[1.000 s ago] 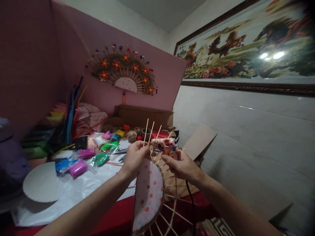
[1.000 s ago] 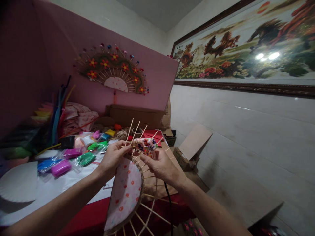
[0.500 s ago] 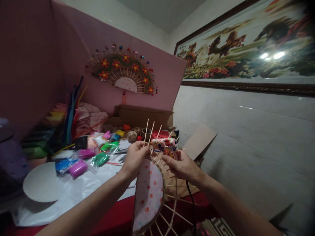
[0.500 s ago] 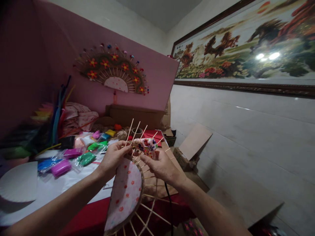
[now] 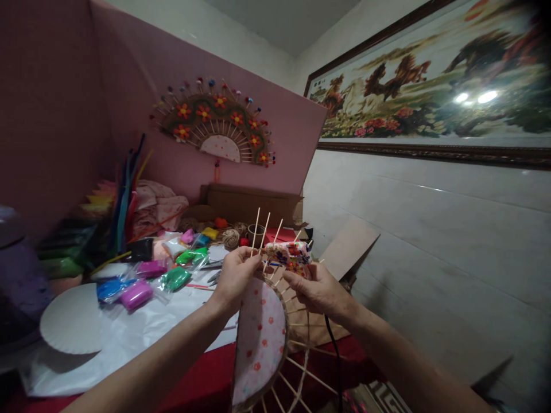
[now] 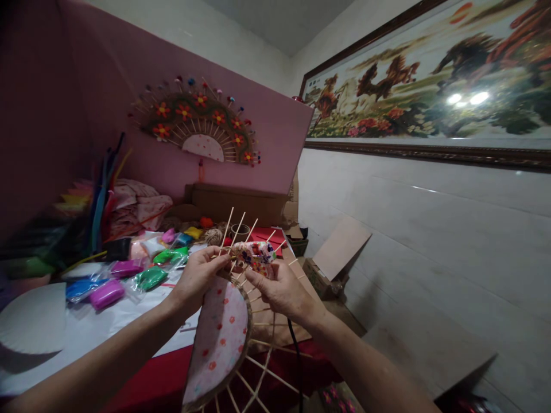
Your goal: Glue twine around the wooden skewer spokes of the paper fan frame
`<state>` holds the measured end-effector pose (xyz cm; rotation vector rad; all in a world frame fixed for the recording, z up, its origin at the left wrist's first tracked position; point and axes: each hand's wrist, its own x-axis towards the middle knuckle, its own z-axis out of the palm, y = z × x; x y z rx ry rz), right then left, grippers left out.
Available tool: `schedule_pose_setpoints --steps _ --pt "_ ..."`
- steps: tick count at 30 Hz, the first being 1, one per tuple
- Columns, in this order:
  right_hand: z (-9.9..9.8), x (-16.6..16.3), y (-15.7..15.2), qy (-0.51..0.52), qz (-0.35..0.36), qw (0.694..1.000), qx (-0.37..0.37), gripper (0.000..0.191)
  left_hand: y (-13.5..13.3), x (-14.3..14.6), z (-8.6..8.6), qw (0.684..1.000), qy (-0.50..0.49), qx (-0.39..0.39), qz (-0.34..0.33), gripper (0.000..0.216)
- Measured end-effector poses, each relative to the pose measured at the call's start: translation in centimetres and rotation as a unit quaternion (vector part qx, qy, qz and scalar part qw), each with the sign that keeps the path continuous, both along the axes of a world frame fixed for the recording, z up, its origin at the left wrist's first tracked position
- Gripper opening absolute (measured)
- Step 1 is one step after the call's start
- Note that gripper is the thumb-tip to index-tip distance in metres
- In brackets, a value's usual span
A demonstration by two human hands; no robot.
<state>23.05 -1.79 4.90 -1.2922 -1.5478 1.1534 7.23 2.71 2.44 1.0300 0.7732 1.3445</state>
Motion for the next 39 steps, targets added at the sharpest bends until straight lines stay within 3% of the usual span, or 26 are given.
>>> schedule_pose_setpoints --steps 14,27,39 --pt "-0.27 -0.02 -0.1 0.01 -0.036 0.999 -0.037 0.048 0.06 0.05 0.04 1.0 0.012 0.006 0.013 0.014" --pt "-0.14 -0.1 -0.14 0.056 -0.001 0.997 -0.046 0.044 -0.09 0.08 0.15 0.999 0.001 -0.04 -0.014 0.017" --pt "0.13 0.04 -0.23 0.042 -0.015 0.997 -0.056 0.045 0.04 0.08 0.21 0.998 -0.021 -0.054 -0.018 0.013"
